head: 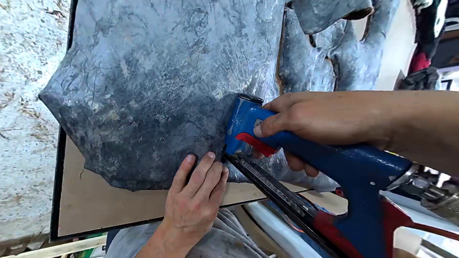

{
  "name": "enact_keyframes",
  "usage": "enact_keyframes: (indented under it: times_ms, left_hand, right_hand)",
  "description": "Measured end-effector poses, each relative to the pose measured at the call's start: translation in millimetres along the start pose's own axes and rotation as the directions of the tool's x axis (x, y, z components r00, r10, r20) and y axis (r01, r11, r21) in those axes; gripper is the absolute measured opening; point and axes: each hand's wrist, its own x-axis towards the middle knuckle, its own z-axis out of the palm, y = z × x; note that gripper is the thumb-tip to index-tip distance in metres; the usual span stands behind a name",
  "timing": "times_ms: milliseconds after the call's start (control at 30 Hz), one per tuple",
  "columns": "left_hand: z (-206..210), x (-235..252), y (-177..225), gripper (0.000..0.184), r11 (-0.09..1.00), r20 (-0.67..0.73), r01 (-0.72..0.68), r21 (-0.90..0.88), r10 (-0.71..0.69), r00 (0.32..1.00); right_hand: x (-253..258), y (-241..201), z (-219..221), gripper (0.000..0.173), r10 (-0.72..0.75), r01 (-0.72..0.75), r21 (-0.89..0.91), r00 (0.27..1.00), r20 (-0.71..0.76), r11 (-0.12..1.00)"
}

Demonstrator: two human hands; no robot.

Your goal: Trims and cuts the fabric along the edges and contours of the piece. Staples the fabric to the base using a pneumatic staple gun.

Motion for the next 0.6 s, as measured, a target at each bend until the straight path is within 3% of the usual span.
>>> enact_keyframes:
  times_ms: [400, 467, 600]
  left_hand:
    - [-1, 1, 0, 0.027, 0.999, 0.004, 0.013, -0.031, -0.013, 1.0]
    - [-2, 2, 0, 0.026, 0.999, 0.005, 0.009, -0.033, -0.009, 1.0]
    - [-2, 1, 0, 0.027, 0.999, 0.017, 0.007, -0.038, -0.007, 1.0]
  right_hand:
    - [3, 1, -4, 0.026, 0.045, -0.046, 0.08, 0.999, 0.018, 0.996]
    - [4, 10, 2, 0.027, 0.1, -0.091, 0.16, 0.994, -0.048, 0.983]
    - [0, -8, 4, 0.022, 0.039, -0.039, 0.037, 0.999, -0.016, 0.999]
